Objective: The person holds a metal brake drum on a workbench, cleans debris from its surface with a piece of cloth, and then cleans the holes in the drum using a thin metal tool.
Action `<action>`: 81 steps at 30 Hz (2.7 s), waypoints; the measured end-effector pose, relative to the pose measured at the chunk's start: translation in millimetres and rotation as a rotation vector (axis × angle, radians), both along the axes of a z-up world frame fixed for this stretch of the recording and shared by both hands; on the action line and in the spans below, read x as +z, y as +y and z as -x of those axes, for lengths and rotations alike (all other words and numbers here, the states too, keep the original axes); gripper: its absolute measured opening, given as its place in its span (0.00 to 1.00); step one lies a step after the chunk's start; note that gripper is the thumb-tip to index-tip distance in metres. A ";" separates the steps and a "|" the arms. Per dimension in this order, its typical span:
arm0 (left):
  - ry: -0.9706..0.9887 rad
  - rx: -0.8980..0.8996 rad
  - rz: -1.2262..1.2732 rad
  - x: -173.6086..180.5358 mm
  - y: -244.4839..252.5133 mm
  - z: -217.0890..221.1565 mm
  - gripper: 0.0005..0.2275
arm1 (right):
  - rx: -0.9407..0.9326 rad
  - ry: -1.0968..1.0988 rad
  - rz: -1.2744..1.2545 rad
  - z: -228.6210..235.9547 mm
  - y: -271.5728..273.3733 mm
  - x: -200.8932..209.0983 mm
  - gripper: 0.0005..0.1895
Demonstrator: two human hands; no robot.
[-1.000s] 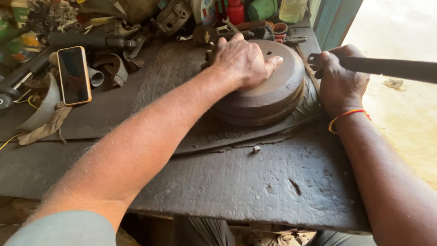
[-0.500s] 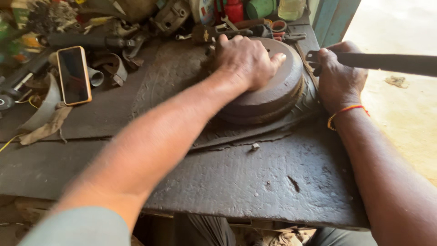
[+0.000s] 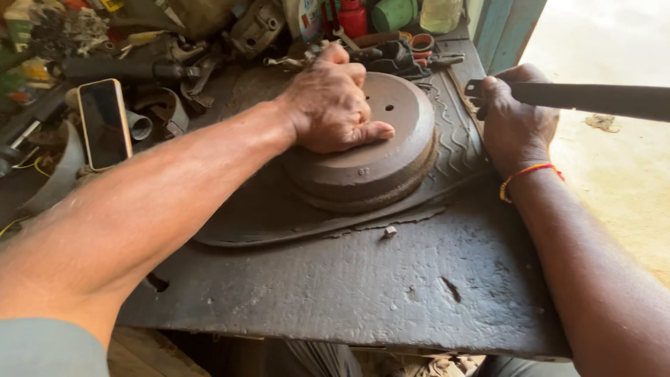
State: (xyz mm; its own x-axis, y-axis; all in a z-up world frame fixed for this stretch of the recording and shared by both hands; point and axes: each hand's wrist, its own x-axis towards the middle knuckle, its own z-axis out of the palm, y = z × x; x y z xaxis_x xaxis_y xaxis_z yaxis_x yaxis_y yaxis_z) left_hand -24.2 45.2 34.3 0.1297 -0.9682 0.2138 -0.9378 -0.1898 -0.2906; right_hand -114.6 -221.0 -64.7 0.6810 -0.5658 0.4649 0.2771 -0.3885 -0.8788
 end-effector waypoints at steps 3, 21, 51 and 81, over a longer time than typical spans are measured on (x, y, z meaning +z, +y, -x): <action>-0.036 0.008 0.002 2.7 0.3 0.8 0.30 | 0.015 -0.001 -0.010 1.6 0.4 0.7 0.07; 0.268 0.742 0.649 -27.0 -7.1 -33.5 0.17 | 0.297 -0.002 0.216 46.8 36.6 43.8 0.09; 0.395 0.743 0.701 -25.3 -4.8 -29.0 0.16 | 0.431 0.057 0.561 52.7 55.1 59.5 0.06; 0.441 0.742 0.694 -17.6 -2.0 -33.3 0.15 | 0.293 0.092 0.539 32.9 49.8 51.1 0.06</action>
State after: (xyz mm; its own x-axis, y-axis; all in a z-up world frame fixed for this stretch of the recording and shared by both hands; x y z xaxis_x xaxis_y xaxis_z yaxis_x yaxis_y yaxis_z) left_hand 9.1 43.1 16.7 0.8266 -0.3060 0.4724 -0.5187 -0.7400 0.4282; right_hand -147.5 -171.2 -13.7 0.8233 -0.0511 0.5654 0.3719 -0.7038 -0.6052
